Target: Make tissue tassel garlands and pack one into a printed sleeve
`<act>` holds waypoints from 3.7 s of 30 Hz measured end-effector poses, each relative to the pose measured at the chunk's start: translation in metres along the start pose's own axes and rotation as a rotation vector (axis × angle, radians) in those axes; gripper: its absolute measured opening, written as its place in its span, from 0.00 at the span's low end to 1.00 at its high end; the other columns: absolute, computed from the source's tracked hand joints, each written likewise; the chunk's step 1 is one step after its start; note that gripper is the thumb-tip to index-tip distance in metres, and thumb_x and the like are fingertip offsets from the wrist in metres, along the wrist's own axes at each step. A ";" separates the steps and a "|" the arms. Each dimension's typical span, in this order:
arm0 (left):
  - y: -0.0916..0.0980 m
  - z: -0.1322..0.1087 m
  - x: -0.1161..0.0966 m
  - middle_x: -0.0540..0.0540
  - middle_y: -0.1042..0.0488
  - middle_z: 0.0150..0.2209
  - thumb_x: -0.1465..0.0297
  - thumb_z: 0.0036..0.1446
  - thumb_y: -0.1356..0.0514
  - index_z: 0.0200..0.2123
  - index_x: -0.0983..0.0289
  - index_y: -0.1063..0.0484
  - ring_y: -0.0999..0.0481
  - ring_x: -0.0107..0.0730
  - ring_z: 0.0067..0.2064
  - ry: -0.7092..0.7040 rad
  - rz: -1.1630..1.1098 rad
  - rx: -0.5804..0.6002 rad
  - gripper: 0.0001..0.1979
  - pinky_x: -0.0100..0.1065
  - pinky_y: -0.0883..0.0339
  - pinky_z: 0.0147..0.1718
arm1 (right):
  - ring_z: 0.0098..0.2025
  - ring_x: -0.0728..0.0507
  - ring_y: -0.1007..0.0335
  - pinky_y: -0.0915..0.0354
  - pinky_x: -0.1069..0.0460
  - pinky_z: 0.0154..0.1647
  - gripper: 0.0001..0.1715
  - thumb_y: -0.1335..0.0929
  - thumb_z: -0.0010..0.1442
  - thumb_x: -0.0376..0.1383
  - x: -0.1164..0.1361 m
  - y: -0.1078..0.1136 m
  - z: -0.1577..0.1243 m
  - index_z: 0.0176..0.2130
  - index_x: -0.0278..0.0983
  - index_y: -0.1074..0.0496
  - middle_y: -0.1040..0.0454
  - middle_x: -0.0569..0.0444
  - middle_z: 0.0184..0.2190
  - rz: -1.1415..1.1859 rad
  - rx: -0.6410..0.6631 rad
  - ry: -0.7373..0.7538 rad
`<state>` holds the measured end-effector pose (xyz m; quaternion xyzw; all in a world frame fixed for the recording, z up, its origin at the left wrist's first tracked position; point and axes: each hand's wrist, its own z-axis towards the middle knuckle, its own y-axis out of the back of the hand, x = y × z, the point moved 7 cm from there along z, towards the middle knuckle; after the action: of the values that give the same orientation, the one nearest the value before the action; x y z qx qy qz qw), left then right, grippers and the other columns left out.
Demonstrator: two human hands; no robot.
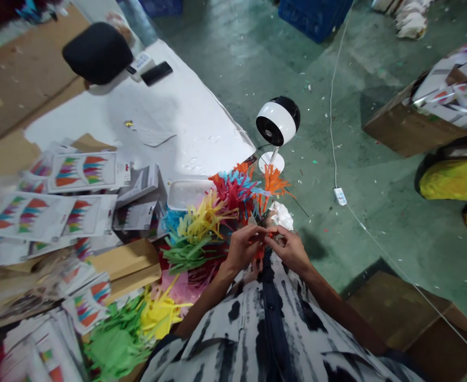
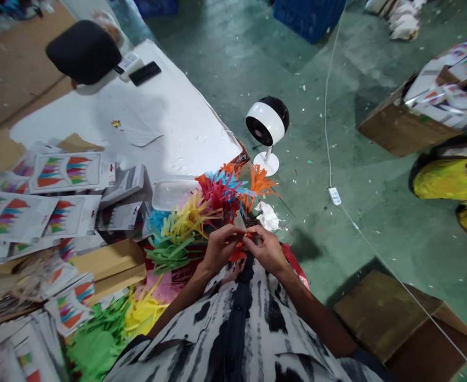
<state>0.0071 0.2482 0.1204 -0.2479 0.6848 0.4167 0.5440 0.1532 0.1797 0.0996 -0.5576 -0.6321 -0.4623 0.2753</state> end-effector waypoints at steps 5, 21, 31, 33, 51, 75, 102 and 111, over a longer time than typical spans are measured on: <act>0.000 -0.005 0.010 0.54 0.19 0.39 0.70 0.68 0.40 0.46 0.59 0.20 0.21 0.30 0.35 -0.024 0.070 -0.121 0.08 0.29 0.30 0.34 | 0.26 0.48 0.38 0.41 0.53 0.28 0.16 0.30 0.63 0.48 -0.018 -0.012 0.003 0.41 0.40 0.21 0.25 0.57 0.29 0.133 -0.004 0.020; -0.015 -0.015 0.063 0.51 0.19 0.34 0.58 0.66 0.36 0.57 0.59 0.23 0.21 0.31 0.33 0.150 0.003 0.252 0.20 0.29 0.31 0.35 | 0.20 0.52 0.47 0.49 0.54 0.18 0.28 0.30 0.62 0.61 -0.058 -0.026 0.011 0.38 0.39 0.26 0.24 0.56 0.31 0.389 -0.079 -0.154; 0.003 0.063 0.081 0.62 0.24 0.45 0.75 0.65 0.39 0.42 0.62 0.20 0.29 0.47 0.48 -0.119 0.782 0.316 0.08 0.43 0.39 0.46 | 0.29 0.48 0.34 0.36 0.53 0.34 0.24 0.31 0.64 0.56 -0.058 -0.033 0.031 0.34 0.39 0.26 0.28 0.58 0.28 0.163 -0.059 -0.020; 0.003 0.066 0.081 0.63 0.23 0.45 0.74 0.65 0.39 0.42 0.62 0.19 0.29 0.47 0.48 -0.143 0.799 0.322 0.08 0.45 0.39 0.47 | 0.28 0.48 0.36 0.37 0.54 0.33 0.23 0.32 0.65 0.55 -0.059 -0.033 0.030 0.34 0.39 0.27 0.29 0.59 0.28 0.130 -0.064 -0.010; 0.096 0.090 0.015 0.55 0.15 0.38 0.67 0.56 0.28 0.35 0.60 0.15 0.19 0.36 0.41 -0.106 -0.029 -0.270 0.04 0.37 0.28 0.47 | 0.50 0.40 0.26 0.29 0.47 0.45 0.14 0.30 0.67 0.48 0.010 0.003 0.024 0.37 0.42 0.20 0.23 0.47 0.48 0.151 -0.204 0.252; 0.027 0.059 0.033 0.54 0.17 0.37 0.58 0.52 0.25 0.40 0.61 0.15 0.19 0.34 0.37 0.236 -0.486 -0.123 0.15 0.33 0.25 0.37 | 0.44 0.41 0.25 0.29 0.47 0.51 0.15 0.26 0.61 0.48 0.019 -0.017 0.039 0.33 0.40 0.22 0.20 0.50 0.42 0.410 -0.097 0.120; 0.012 0.042 0.062 0.53 0.20 0.34 0.56 0.58 0.29 0.36 0.63 0.26 0.22 0.30 0.35 0.383 -0.729 -0.073 0.18 0.29 0.29 0.37 | 0.48 0.41 0.25 0.28 0.49 0.44 0.16 0.26 0.62 0.49 0.009 -0.010 0.038 0.36 0.40 0.20 0.24 0.47 0.50 0.334 -0.043 0.127; 0.011 0.044 0.053 0.51 0.23 0.32 0.54 0.56 0.28 0.35 0.64 0.23 0.27 0.27 0.32 0.372 -0.592 -0.025 0.18 0.27 0.32 0.32 | 0.50 0.41 0.25 0.28 0.48 0.44 0.08 0.31 0.69 0.41 0.023 0.003 0.034 0.38 0.43 0.21 0.24 0.49 0.53 -0.044 -0.087 0.331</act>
<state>0.0066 0.2971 0.0711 -0.5141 0.6654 0.1970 0.5041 0.1565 0.2201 0.1063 -0.4712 -0.5696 -0.5806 0.3413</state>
